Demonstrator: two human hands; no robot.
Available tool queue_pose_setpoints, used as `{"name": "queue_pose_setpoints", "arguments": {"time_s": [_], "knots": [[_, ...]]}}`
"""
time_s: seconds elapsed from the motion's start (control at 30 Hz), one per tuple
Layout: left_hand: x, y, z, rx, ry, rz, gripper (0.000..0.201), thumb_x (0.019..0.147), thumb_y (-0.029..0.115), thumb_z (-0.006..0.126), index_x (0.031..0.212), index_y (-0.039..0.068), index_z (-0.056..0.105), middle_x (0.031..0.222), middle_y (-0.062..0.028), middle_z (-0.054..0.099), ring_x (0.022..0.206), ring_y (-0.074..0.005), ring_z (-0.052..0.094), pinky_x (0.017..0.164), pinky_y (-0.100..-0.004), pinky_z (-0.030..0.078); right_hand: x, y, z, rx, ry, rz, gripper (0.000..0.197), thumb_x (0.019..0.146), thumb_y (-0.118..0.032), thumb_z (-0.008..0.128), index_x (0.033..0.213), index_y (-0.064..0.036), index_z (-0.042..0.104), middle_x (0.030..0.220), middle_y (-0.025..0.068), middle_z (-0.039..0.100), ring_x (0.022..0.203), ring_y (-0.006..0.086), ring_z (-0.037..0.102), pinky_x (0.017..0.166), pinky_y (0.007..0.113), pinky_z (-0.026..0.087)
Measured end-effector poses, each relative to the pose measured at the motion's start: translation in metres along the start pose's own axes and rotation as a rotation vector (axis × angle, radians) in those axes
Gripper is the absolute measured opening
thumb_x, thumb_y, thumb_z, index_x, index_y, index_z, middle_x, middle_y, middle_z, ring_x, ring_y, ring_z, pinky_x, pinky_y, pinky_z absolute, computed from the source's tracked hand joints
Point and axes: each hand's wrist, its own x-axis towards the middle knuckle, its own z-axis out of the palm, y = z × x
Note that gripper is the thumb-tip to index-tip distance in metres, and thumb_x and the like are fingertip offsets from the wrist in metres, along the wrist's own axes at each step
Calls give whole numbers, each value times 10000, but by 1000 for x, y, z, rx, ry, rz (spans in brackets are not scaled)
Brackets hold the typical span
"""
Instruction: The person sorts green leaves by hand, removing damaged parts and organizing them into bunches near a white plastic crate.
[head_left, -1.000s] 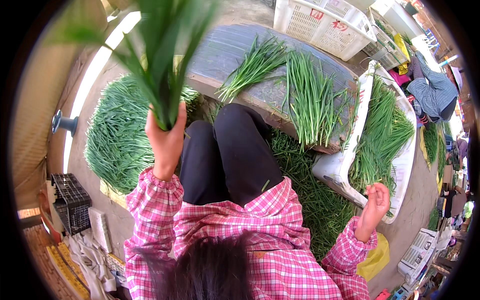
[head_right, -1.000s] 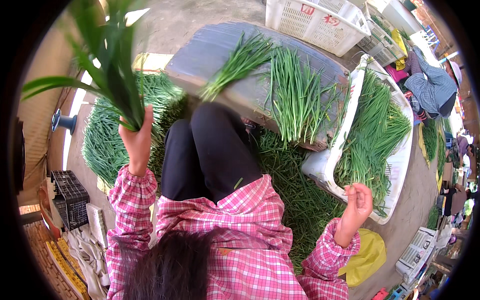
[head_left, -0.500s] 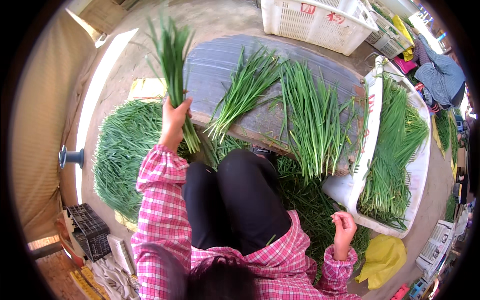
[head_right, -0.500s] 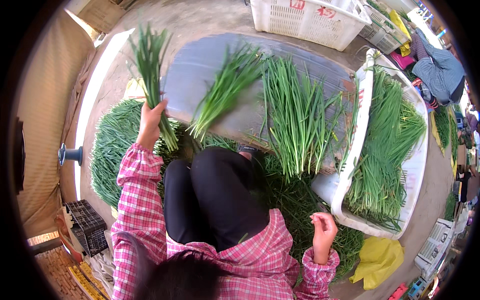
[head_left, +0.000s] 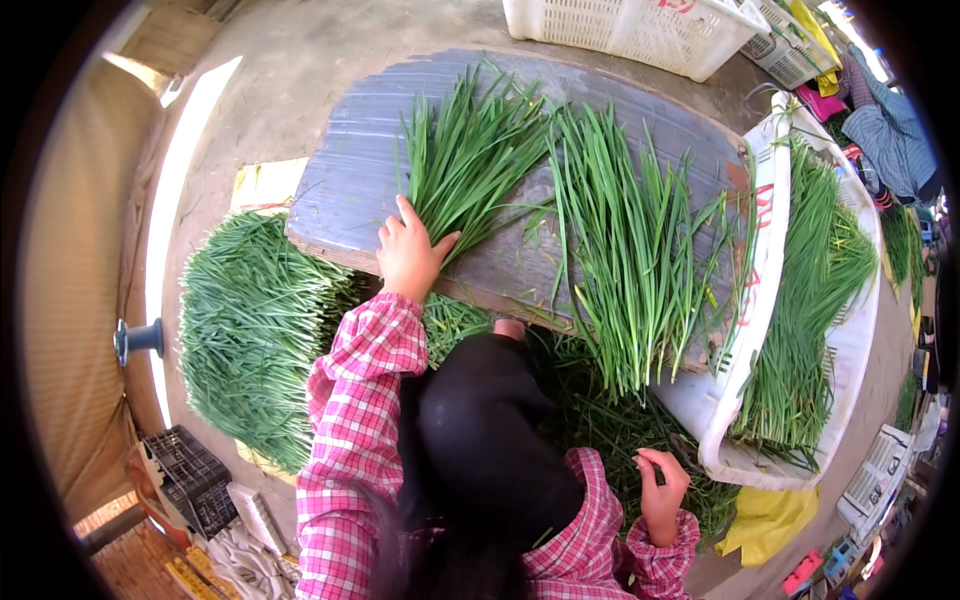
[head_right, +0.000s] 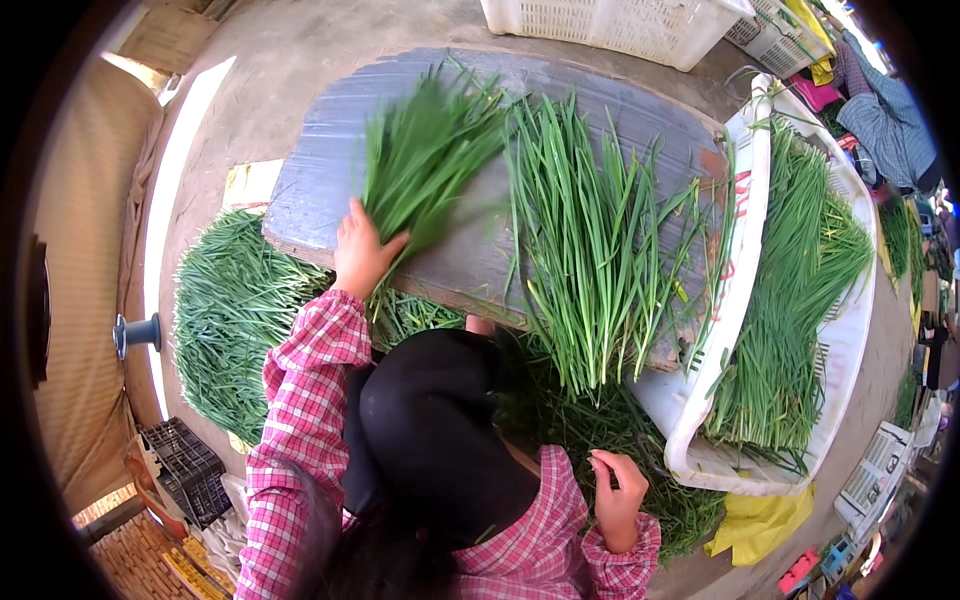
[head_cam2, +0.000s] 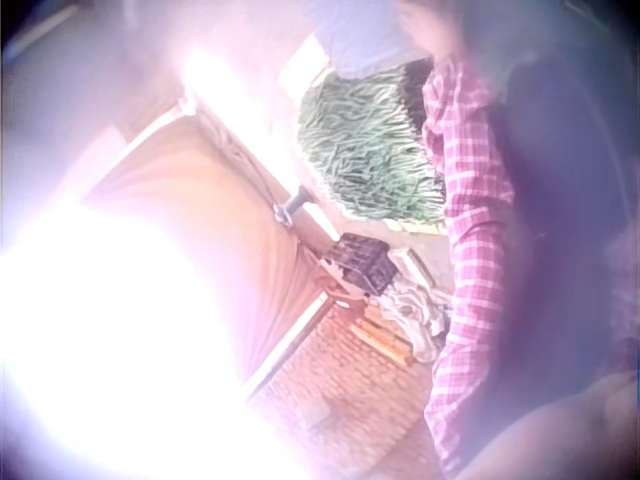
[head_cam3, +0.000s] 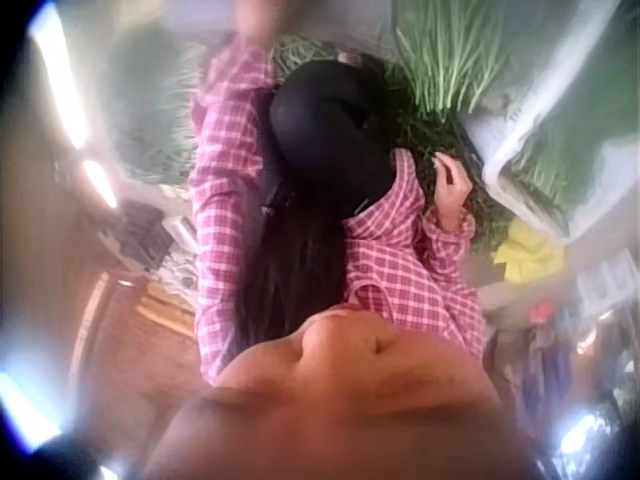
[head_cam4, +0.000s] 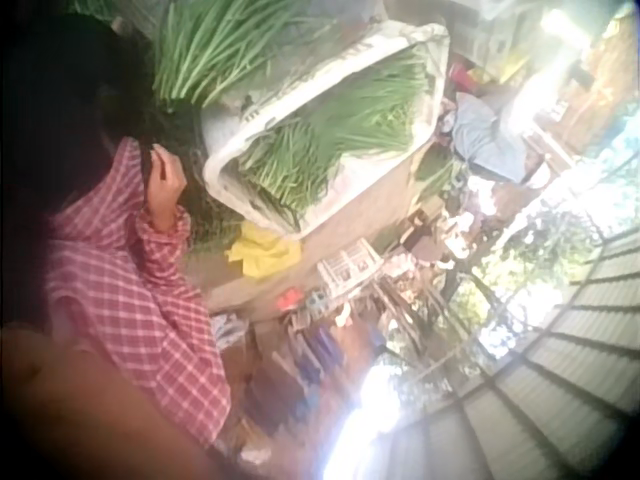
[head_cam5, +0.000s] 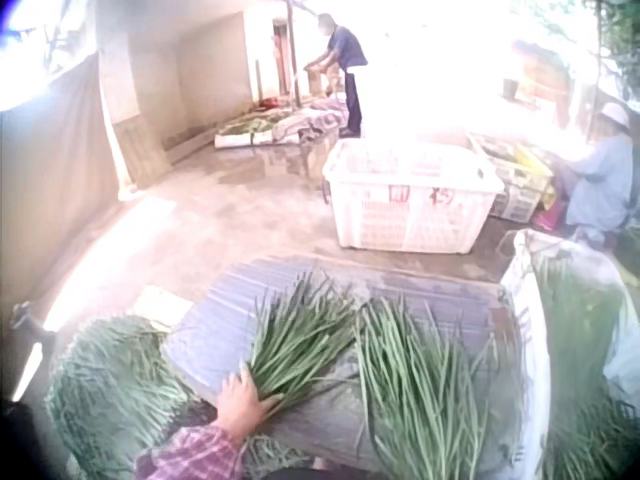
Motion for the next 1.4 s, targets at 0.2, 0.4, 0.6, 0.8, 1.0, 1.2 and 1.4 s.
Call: {"name": "queue_pose_setpoints", "arguments": {"time_s": [0.2,0.4,0.6,0.8,1.0,1.2,1.4], "knots": [[-6,-5,-13,-32,-82,101,937,636,485,618,1241,-68,164,901,-212,486,823,-336,502,696,-387,418,6,-2,-2,110,-11,94,74,702,39,554,776,40,562,696,114,584,595,163,567,565,238,445],[-8,-20,-10,-134,173,139,759,697,381,614,1201,-62,258,941,-242,475,856,-364,492,721,-398,409,11,-5,-39,873,-72,318,36,728,18,531,697,35,539,712,122,581,644,182,568,586,281,467],[-36,6,-19,-455,687,110,316,754,41,525,1038,-30,406,982,-157,449,940,-285,421,805,-368,336,16,22,-21,-422,-422,-156,177,744,-65,534,917,-33,553,887,161,540,735,302,544,636,324,445],[-63,24,2,-552,736,192,288,727,-31,498,989,-11,381,890,-131,464,826,-265,432,740,-368,347,40,-45,-9,-321,-310,-109,206,751,-62,521,955,-32,525,780,135,562,680,307,546,586,343,447],[-64,38,-6,-596,720,383,305,717,-49,486,991,14,367,864,-139,466,770,-278,437,693,-376,346,90,-11,20,-218,68,-7,272,759,-121,555,985,10,477,982,175,493,797,259,542,667,297,442],[-71,29,-6,-668,688,371,281,697,-43,501,951,17,399,819,-138,481,736,-282,443,673,-369,346,113,2,52,-457,11,117,563,696,-346,622,1010,77,423,935,239,510,828,353,524,712,381,425],[-75,21,-9,-674,701,386,297,693,-42,500,968,12,401,770,-126,467,701,-271,438,642,-365,339,125,1,55,-517,-69,169,698,638,-394,657,1028,107,370,862,278,531,829,398,523,724,403,420]]}}
